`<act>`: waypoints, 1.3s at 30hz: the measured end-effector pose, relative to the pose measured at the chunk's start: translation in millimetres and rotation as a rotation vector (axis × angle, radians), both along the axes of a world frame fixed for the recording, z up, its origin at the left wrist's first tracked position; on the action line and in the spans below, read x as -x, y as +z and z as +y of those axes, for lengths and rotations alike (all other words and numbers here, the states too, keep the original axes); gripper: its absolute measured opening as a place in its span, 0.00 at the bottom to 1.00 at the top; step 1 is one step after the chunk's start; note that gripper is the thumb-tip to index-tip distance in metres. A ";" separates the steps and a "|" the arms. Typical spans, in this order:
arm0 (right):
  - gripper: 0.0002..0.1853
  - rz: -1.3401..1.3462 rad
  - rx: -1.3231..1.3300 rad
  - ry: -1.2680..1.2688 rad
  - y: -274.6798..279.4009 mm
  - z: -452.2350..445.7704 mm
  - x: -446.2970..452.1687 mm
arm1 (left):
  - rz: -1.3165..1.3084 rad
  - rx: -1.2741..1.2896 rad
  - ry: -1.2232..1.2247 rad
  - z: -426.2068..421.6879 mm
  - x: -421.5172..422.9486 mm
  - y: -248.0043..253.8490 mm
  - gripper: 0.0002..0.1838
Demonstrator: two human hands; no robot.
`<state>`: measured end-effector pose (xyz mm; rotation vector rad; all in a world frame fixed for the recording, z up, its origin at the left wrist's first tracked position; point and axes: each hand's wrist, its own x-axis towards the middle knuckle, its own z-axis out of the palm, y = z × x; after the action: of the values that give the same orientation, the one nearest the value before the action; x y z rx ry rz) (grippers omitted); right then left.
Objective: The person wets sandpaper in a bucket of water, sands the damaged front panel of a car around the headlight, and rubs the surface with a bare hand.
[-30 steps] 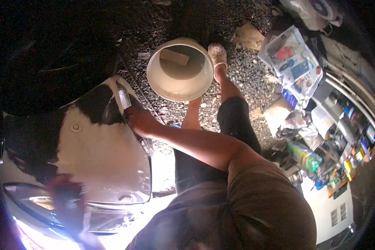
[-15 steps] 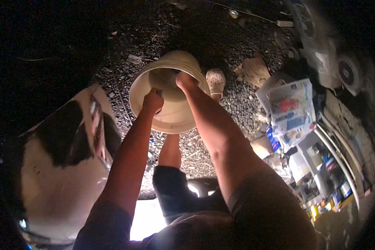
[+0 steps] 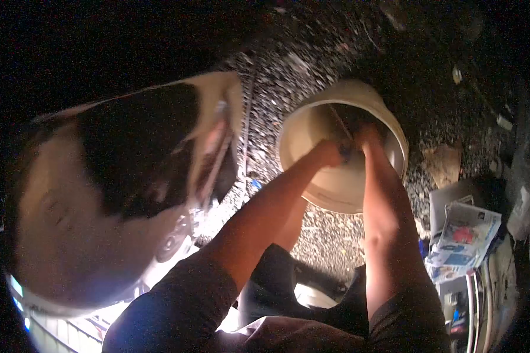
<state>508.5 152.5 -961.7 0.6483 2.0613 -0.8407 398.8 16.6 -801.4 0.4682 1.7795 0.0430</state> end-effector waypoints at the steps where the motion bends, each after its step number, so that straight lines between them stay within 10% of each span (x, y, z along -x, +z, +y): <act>1: 0.17 0.021 0.015 -0.093 37.1 3.0 1.6 | -0.064 -0.056 0.100 -0.6 7.1 37.9 0.23; 8: 0.16 0.235 0.088 -0.272 201.2 26.1 0.2 | -0.452 -0.327 1.075 -16.2 109.5 414.9 0.22; 12: 0.17 0.147 0.156 -0.334 269.8 39.1 15.0 | 0.669 -0.859 0.121 7.4 177.0 598.2 0.28; 15: 0.26 0.217 0.174 -0.348 308.4 49.8 23.7 | 1.202 -0.448 -0.574 13.4 228.8 689.1 0.22; 23: 0.26 0.319 0.162 -0.489 344.8 80.3 26.5 | 1.426 -0.179 -1.080 62.9 338.2 653.4 0.27; 25: 0.23 0.343 0.205 -0.601 349.7 90.4 13.9 | 1.065 0.215 -0.836 95.5 323.8 635.1 0.29; 34: 0.19 0.381 0.024 -0.617 322.7 134.3 -48.9 | 1.054 -0.087 -0.925 -1.4 192.9 458.0 0.37; 39: 0.17 0.335 -0.008 -0.702 326.0 163.4 -76.5 | 0.813 -0.128 -1.027 43.2 194.5 449.0 0.30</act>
<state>585.1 315.9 -635.7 1.3515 2.1391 -1.4098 204.3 59.8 -352.3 1.6076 2.0839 -0.8594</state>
